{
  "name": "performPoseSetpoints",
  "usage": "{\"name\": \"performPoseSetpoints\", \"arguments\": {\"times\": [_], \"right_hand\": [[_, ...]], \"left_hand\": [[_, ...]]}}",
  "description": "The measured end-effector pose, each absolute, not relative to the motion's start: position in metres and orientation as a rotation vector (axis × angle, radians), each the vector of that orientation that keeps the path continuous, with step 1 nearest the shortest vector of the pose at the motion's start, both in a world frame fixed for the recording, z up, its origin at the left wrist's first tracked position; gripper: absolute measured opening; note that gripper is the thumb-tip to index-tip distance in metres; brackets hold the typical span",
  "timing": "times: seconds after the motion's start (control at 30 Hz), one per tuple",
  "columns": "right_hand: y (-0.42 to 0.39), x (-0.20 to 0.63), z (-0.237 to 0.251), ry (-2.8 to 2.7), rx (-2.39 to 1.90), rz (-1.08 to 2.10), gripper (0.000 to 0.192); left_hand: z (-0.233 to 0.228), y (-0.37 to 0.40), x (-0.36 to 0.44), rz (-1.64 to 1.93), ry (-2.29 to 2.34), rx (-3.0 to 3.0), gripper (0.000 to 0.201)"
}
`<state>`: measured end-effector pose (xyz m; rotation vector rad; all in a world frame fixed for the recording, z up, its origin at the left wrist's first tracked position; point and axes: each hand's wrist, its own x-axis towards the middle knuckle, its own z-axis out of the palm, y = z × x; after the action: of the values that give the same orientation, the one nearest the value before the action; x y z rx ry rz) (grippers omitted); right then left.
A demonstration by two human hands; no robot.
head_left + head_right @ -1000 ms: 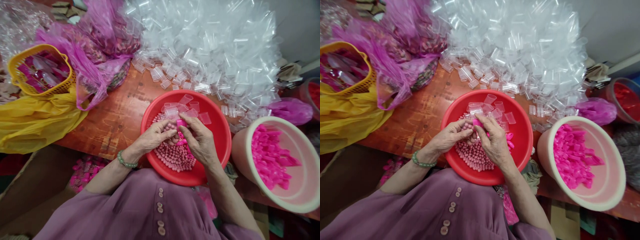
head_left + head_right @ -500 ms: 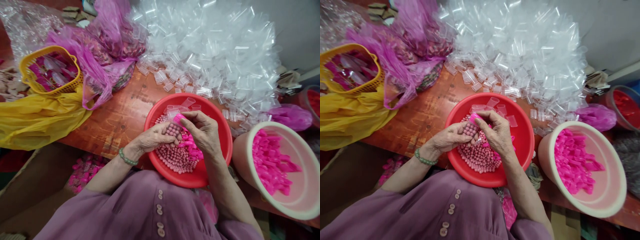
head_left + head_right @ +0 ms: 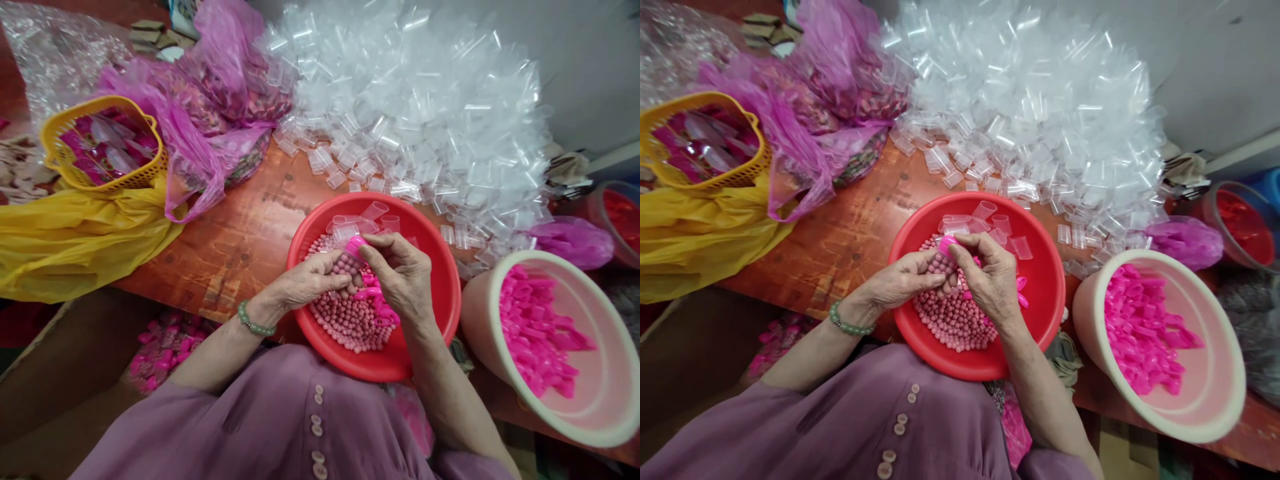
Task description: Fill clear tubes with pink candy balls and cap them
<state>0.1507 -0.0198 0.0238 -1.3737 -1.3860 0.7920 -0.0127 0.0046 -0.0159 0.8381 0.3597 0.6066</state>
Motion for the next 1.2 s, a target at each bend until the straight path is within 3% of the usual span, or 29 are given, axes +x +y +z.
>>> {"name": "performPoseSetpoints", "arguments": {"times": [0.3, 0.5, 0.6, 0.73, 0.87, 1.2], "right_hand": [[-0.026, 0.143, 0.014, -1.395, -1.377, 0.638, 0.012], [-0.028, 0.142, 0.016, -1.354, -1.343, 0.740, 0.010], [-0.029, 0.145, 0.016, -1.518, -1.314, 0.611, 0.009], [-0.029, 0.151, 0.017, -2.005, -1.187, 0.213, 0.043], [-0.029, 0.151, 0.015, -2.276, -1.335, -0.065, 0.075], [-0.027, 0.148, 0.006, -2.296, -1.258, -0.263, 0.073]], "left_hand": [[-0.009, 0.003, -0.012, 0.662, 0.450, 1.009, 0.027], [-0.006, 0.000, -0.013, 0.687, 0.527, 1.134, 0.019], [-0.006, 0.000, -0.012, 0.719, 0.489, 1.111, 0.024], [-0.008, 0.002, -0.012, 0.723, 0.456, 0.969, 0.028], [-0.013, 0.002, -0.010, 0.647, 0.487, 0.832, 0.034], [-0.010, 0.002, -0.010, 0.640, 0.377, 0.779, 0.035]]}}
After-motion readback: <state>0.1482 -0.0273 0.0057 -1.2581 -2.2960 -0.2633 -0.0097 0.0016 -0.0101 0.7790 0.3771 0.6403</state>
